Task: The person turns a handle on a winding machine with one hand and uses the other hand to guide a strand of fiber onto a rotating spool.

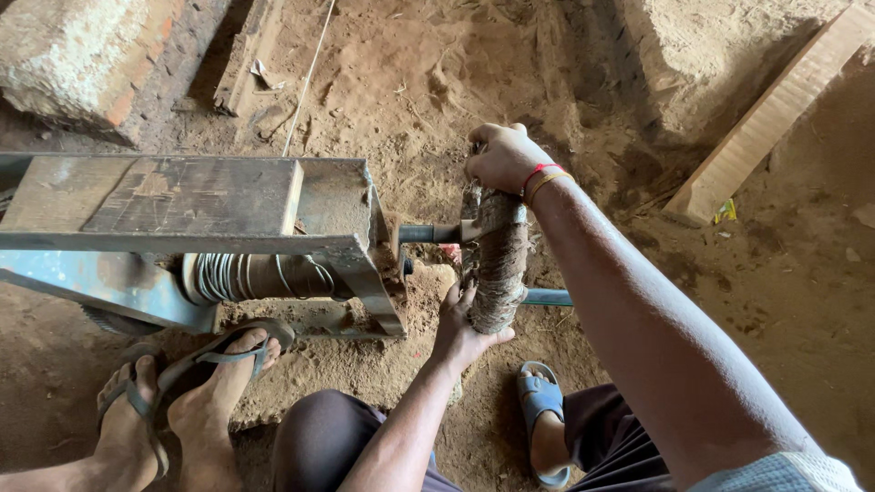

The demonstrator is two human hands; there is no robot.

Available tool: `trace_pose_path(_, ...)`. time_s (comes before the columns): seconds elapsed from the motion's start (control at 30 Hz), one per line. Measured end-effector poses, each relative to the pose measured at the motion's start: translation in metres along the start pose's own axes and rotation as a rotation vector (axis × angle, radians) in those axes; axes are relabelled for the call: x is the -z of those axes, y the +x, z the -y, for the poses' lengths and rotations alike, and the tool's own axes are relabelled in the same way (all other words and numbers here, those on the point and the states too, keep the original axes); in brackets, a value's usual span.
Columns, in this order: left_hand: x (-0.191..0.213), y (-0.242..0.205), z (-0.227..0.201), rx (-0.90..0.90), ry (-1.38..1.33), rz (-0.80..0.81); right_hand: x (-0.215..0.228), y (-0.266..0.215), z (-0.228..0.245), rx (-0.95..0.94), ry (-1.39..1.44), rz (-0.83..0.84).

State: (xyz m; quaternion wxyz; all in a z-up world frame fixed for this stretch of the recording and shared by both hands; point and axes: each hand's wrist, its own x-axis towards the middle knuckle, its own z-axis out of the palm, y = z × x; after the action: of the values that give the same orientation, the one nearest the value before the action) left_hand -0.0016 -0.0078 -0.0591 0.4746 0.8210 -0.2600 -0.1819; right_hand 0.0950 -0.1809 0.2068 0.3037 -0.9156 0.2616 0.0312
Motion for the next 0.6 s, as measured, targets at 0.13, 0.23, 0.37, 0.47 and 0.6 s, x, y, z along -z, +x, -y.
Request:
trace_pose_path(0.13, 0.007, -0.003, -0.012, 0.008, 0.026, 0.023, -0.001, 0.007, -0.002, -0.021, 0.013, 0.013)
trace_pose_path(0.23, 0.013, -0.004, -0.021, -0.002, 0.063, 0.041, -0.002, 0.015, -0.006, 0.008, -0.012, 0.010)
trace_pose_path(0.37, 0.020, -0.009, -0.029, -0.077, 0.042, 0.000, -0.003, 0.033, -0.011, 0.013, -0.030, 0.050)
trace_pose_path(0.47, 0.025, -0.011, -0.034, -0.113, -0.004, -0.005, -0.004, 0.042, -0.014, 0.026, -0.034, 0.070)
trace_pose_path(0.6, 0.026, -0.013, -0.038, -0.091, 0.003, 0.018, -0.004, 0.046, -0.012, -0.034, -0.022, 0.118)
